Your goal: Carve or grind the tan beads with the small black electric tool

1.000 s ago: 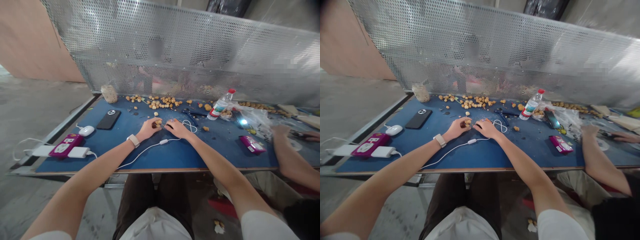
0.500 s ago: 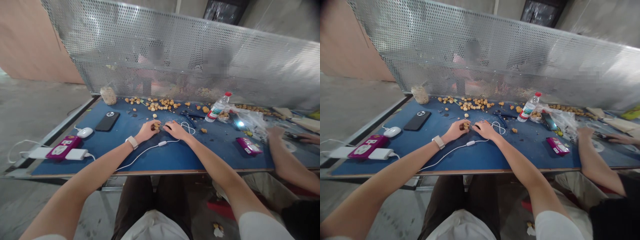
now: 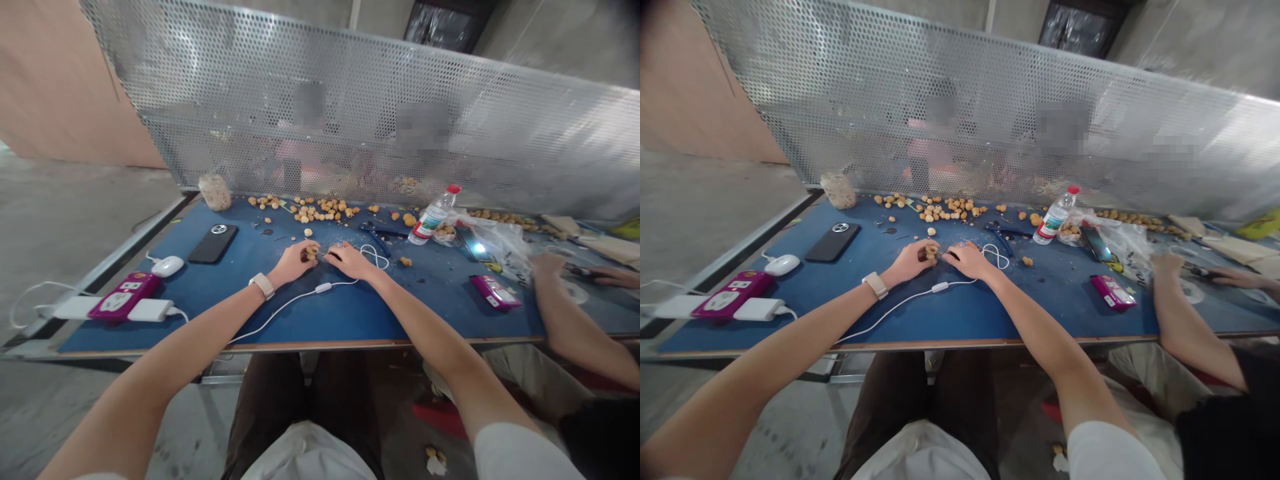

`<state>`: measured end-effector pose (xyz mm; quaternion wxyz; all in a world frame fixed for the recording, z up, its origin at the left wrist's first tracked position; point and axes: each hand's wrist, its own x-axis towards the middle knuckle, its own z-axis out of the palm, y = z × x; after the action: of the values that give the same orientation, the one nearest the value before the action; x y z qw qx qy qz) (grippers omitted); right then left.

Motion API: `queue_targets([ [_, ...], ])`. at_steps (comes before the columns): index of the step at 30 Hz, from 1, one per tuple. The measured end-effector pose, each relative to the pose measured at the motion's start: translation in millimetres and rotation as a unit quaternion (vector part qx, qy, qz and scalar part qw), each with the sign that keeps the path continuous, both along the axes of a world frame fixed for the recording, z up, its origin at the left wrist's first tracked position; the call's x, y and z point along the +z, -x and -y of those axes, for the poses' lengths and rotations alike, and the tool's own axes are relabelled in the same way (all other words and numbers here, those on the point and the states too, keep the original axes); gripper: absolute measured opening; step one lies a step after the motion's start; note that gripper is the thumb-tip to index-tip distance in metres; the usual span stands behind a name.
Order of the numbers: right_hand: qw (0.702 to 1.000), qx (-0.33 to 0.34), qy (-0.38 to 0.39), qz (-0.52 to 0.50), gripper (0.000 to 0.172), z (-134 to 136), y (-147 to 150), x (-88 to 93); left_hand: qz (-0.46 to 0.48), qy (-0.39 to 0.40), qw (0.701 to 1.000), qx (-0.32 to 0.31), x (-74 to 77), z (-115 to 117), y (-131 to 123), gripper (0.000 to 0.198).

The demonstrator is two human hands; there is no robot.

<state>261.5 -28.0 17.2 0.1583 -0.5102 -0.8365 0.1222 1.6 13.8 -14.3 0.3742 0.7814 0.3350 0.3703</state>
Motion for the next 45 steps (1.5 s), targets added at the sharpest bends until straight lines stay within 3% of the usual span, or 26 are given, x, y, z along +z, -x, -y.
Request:
queue_targets([
  [14, 1.000, 0.005, 0.003, 0.005, 0.042, 1.9, 0.0, 2.7, -0.017, -0.005, 1.000, 0.006, 9.2, 7.2, -1.3, 0.047],
  [20, 1.000, -0.001, -0.004, -0.010, 0.044, 3.7, -1.1, 1.0, -0.037, -0.020, 0.998, 0.041, 12.8, 11.0, -3.2, 0.045],
  [28, 0.984, 0.117, 0.081, -0.106, 0.053, 7.0, -18.0, 10.1, -0.053, -0.026, 0.996, 0.066, 15.9, 12.4, -2.2, 0.046],
  [33, 0.973, 0.144, 0.123, -0.131, 0.045, 10.8, -28.6, 23.3, -0.037, 0.001, 0.998, 0.046, 15.1, 10.9, -3.5, 0.044],
  [38, 0.968, 0.139, 0.178, -0.111, 0.026, 11.9, -41.3, 35.8, -0.031, -0.003, 0.999, 0.029, 14.9, 10.4, -4.1, 0.036],
  [45, 0.963, 0.129, 0.213, -0.108, 0.016, 12.1, -40.3, 37.6, -0.060, -0.044, 0.997, 0.011, 23.7, 17.2, -3.9, 0.027],
])
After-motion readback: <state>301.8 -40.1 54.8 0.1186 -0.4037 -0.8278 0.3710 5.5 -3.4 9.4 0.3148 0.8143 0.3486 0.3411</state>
